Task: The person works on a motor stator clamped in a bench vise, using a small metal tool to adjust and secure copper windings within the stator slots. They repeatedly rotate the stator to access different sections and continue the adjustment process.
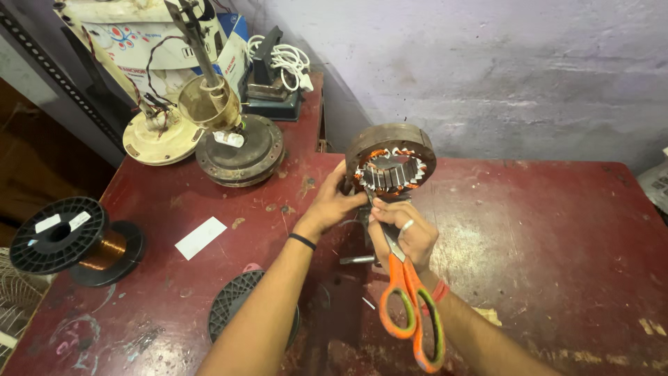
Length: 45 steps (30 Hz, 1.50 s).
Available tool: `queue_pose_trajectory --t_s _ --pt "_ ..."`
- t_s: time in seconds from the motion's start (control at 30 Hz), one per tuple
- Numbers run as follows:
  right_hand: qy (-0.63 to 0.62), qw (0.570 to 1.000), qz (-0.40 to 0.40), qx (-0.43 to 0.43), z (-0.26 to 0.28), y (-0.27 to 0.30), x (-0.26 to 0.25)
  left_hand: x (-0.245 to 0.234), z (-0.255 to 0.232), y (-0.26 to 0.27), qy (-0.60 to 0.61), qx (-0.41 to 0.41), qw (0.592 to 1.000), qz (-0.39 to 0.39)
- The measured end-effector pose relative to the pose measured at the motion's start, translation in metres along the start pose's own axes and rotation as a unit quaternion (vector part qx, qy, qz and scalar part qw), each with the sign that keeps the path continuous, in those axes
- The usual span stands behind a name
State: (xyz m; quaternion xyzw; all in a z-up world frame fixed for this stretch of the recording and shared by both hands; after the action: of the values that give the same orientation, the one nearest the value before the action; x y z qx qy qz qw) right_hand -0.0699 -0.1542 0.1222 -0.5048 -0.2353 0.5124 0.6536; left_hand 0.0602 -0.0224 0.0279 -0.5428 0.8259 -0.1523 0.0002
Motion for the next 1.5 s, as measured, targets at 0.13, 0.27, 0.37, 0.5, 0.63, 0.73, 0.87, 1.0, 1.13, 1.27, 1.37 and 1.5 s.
queue_pose_trajectory --t_s 0.13,0.27,0.37,0.5,0.63,0.73,0.87,1.0,1.13,1.27,1.37,1.5 --pt "-0.011 0.999 0.028 0.02 -0.007 -0.002 -0.001 -0.004 0.013 -0.007 0.023 -0.046 0.999 -0.009" --pt "-0.004 1.0 0.019 0.0 -0.013 0.013 -0.027 0.002 0.004 -0.002 0.024 -0.053 0.998 -0.018" --pt "-0.103 0.986 -0.024 0.131 -0.036 0.051 -0.065 0.007 -0.012 0.007 -0.002 -0.08 0.996 -0.035" --pt "-0.074 0.956 0.036 0.283 -0.071 0.1 -0.122 0.015 -0.045 0.014 -0.107 -0.092 0.989 -0.049" --pt "0.212 0.885 0.04 0.413 -0.096 0.133 -0.19 0.015 -0.066 0.028 -0.405 -0.177 0.895 -0.054" --pt "0.273 0.861 0.112 0.414 -0.099 0.136 -0.207 0.011 -0.078 0.052 -0.544 -0.257 0.799 -0.016" --pt "0.345 0.815 0.19 0.425 -0.103 0.142 -0.213 0.01 -0.113 0.1 -0.564 -0.222 0.795 -0.011" --pt "0.334 0.774 0.253 0.476 -0.112 0.153 -0.206 -0.003 -0.122 0.162 -0.615 -0.356 0.704 -0.006" --pt "0.366 0.796 0.275 0.396 -0.098 0.13 -0.188 -0.012 -0.118 0.209 -0.626 -0.469 0.623 -0.013" --pt "0.261 0.906 0.21 0.259 -0.052 0.075 -0.148 -0.012 -0.115 0.225 -0.598 -0.485 0.636 -0.048" --pt "0.078 0.964 0.186 0.171 -0.002 0.04 -0.098 0.001 -0.119 0.224 -0.604 -0.42 0.677 0.0" --pt "-0.176 0.941 0.29 -0.008 0.08 0.018 -0.044 0.023 -0.155 0.223 -0.326 -0.25 0.911 0.044"
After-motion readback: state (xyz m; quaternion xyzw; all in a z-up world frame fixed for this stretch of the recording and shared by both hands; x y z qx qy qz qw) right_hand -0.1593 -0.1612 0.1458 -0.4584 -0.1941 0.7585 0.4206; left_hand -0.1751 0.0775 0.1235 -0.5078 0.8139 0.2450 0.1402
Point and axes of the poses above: each hand's wrist, its own y-axis away from the middle knuckle, its own x-axis out of the palm, z = x × y, the point moved 7 cm from there along -y, towards the middle knuckle, and after that the axes turned 9 degrees about -x, right-handed, at the moved point
